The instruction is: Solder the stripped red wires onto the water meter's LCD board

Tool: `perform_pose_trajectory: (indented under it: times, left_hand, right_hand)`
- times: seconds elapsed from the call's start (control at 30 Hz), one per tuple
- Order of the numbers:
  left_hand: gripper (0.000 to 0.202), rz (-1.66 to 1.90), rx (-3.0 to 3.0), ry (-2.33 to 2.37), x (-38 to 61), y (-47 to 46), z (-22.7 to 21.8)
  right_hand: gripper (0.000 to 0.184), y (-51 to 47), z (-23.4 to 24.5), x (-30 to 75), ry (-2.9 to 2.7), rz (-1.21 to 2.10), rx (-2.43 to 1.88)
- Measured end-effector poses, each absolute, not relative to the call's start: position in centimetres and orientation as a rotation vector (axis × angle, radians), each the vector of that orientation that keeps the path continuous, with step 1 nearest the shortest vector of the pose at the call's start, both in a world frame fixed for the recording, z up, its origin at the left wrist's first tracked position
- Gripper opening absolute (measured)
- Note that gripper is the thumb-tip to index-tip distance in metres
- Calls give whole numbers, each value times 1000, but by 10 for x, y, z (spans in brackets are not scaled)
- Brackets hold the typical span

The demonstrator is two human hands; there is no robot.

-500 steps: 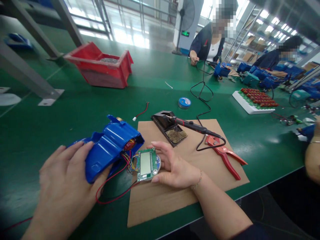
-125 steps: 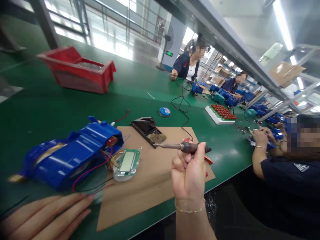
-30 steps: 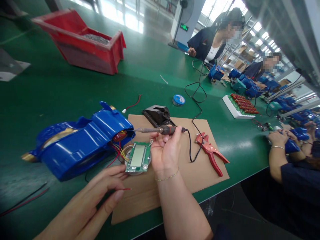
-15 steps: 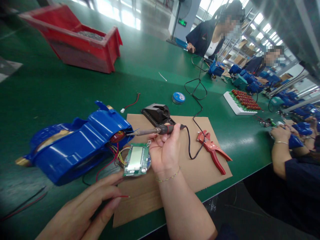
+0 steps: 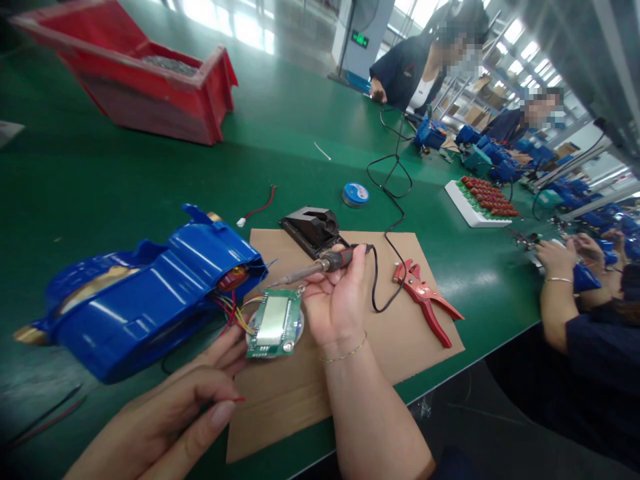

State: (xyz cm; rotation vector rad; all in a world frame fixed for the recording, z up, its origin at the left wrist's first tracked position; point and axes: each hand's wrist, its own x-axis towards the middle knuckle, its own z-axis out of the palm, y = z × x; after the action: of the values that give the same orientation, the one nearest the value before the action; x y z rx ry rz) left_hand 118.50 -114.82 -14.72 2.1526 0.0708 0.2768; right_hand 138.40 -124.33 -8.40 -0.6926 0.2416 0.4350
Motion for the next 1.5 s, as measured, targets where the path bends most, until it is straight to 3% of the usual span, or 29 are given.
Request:
perform_pose_trajectory:
  times: [0.23, 1.07, 1.5]
  left_hand:
    - [30, 120, 2031, 87, 1189, -1146, -144]
    - [21, 66, 1821, 81, 1201, -1148, -134]
    - [12, 687, 2295, -1, 1196, -1141, -126]
  right_hand:
    - [44, -1240, -89, 1377, 280, 439, -709]
    - [49, -1222, -91, 1391, 189, 627, -607]
    - [46, -1234, -95, 1398, 130, 412, -781]
